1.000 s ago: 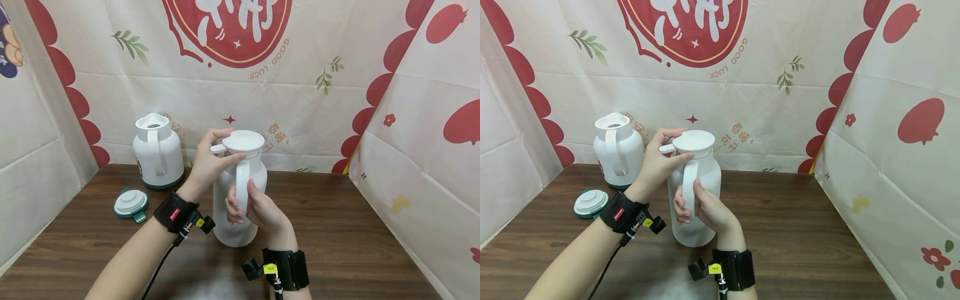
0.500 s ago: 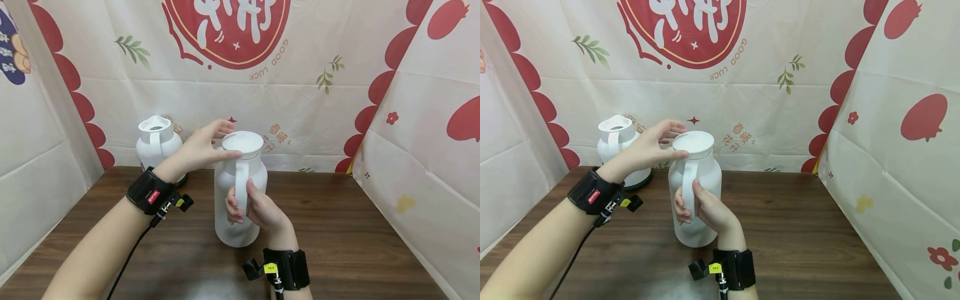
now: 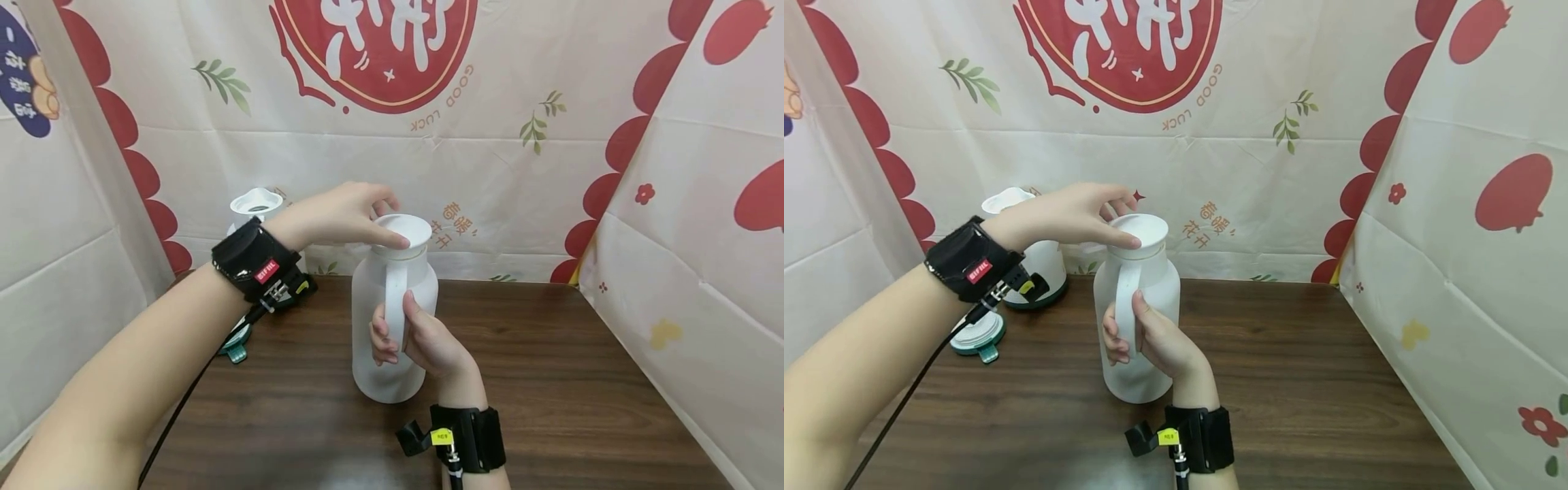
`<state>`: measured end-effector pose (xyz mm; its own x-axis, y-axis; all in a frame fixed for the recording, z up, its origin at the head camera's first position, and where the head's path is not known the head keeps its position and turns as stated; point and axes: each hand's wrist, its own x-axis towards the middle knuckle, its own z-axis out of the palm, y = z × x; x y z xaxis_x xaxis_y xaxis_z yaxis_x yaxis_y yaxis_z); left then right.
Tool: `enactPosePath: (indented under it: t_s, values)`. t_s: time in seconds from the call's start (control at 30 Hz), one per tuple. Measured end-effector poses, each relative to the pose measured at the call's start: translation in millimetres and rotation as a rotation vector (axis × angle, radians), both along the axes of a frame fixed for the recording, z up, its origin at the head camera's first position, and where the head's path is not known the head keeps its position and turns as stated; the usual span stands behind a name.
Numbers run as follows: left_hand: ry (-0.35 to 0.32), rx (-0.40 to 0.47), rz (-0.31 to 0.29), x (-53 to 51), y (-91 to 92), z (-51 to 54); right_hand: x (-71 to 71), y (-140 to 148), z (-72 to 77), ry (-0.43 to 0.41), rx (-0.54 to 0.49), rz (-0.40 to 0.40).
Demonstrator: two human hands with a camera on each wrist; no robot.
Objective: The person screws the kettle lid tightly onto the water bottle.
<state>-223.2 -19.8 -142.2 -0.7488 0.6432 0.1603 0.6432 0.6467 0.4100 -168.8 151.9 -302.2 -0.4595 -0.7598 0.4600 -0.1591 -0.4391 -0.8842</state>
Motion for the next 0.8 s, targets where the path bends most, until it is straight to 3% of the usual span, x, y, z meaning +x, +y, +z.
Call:
enactPosePath:
  t_s: [0.23, 0.5, 0.8]
  values:
    - [-0.019, -0.131, -0.004, -0.8, 11.7, 18.2, -1.4, 1.5, 1.0, 0.008, -0.001, 0.002]
    - [0.003, -0.252, -0.015, -2.4, 21.5, 26.8, -2.0, 1.4, -1.1, 0.005, 0.004, 0.017]
    - [-0.058, -0.355, 0.003, 0.6, 32.2, 38.8, -1.4, 1.1, -1.0, 0.01, 0.007, 0.014]
